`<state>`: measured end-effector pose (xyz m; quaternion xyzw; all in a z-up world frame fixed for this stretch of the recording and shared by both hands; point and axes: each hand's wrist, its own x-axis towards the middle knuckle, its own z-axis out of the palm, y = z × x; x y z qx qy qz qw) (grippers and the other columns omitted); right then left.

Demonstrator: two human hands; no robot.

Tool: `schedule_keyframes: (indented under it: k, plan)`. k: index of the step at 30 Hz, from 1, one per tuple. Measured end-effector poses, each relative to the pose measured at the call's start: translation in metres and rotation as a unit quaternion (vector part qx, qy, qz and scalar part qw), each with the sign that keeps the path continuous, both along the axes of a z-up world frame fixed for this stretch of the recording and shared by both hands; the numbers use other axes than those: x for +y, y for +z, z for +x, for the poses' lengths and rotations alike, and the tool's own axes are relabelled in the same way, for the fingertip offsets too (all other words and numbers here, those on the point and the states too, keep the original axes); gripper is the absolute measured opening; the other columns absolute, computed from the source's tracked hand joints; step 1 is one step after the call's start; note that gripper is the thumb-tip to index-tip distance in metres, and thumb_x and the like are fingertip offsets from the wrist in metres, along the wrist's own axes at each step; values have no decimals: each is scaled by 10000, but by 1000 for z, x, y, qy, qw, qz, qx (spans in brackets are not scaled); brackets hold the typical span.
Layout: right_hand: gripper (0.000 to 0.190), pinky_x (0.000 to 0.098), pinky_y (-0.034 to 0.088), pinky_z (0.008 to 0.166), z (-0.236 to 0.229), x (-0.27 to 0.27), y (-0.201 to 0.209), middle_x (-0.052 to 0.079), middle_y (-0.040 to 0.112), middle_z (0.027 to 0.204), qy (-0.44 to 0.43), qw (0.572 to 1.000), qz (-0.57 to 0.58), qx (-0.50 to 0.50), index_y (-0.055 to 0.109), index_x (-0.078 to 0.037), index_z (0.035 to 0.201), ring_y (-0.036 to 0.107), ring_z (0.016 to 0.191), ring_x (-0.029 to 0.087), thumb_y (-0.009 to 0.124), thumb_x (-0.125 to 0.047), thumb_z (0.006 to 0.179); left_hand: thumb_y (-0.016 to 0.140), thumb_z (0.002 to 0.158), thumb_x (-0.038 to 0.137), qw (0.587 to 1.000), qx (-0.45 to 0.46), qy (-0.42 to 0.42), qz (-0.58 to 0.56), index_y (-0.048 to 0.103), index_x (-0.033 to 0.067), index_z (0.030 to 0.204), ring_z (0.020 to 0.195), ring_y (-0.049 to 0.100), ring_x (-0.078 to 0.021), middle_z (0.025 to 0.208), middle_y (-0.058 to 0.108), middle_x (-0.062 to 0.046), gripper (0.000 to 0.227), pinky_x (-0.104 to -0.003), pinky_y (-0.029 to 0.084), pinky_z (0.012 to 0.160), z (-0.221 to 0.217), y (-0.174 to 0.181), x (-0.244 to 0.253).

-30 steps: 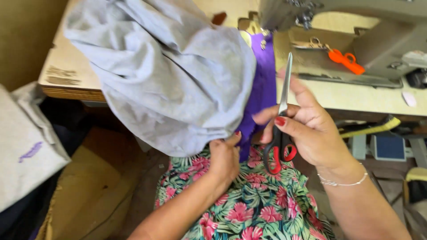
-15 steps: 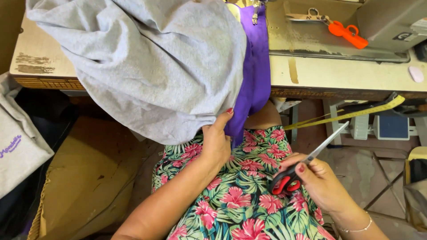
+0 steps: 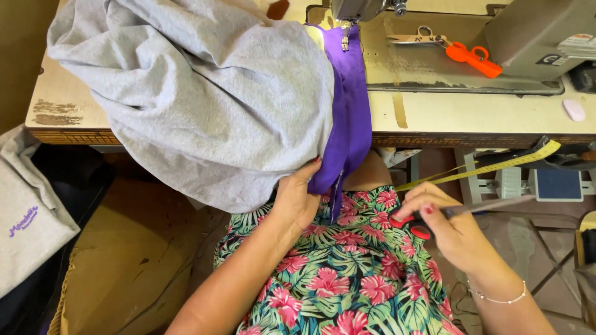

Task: Removing a purple fabric trim from a grey shirt by cutting the stitches with thread snips and scissors.

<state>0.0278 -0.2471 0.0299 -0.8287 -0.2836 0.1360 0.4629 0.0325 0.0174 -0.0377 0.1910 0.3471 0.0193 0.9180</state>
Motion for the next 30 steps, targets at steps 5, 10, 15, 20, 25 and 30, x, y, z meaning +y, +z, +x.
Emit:
schedule_keyframes:
  k: [5,10,15,20,25,30]
  plan:
    - [307,379,543,781,9,29,-11,125,730,1029,-31,999,-9,12,814,-101,1071,730,875,246,529,-195,1006,792,698,-150,997,4,82,9,637,-138,1113,963,641,-235,978,638,-165,444,-406,501,901,-18,29,2]
    - [479,494,557,884,16,71,-12,159,747,1144,-139,990,-32,1,648,-148,1409,717,1031,335,588,-84,938,769,628,-203,997,-51,22,-58,649,-63,1063,956,673,-249,970,649,-121,473,-393,506,941,-27,33,-6]
    - [520,342,595,754,31,103,-63,116,734,1102,-162,955,162,188,587,-63,1376,668,974,200,732,-289,931,881,728,59,997,-26,-42,-54,719,-8,1010,869,714,-225,901,722,-102,332,-349,548,858,-15,42,3]
    - [197,294,546,681,31,81,-54,67,685,820,-191,964,139,125,695,-46,1096,613,745,146,714,-211,989,944,676,94,996,24,-63,64,691,-92,1059,876,680,-206,886,685,-147,495,-372,569,771,-7,42,5]
    - [512,476,624,747,49,46,-58,207,692,988,-158,982,17,98,544,-25,1260,694,890,304,598,-460,996,916,729,102,993,66,-46,85,632,-157,1187,999,609,-171,992,627,-152,599,-354,552,831,-13,61,0]
    - [415,392,604,573,37,34,-8,105,597,646,-78,994,-68,46,584,-70,1018,680,507,250,307,-362,1120,951,697,102,994,8,-84,76,728,-99,993,823,677,-204,837,662,-105,422,-356,564,772,-5,44,-4]
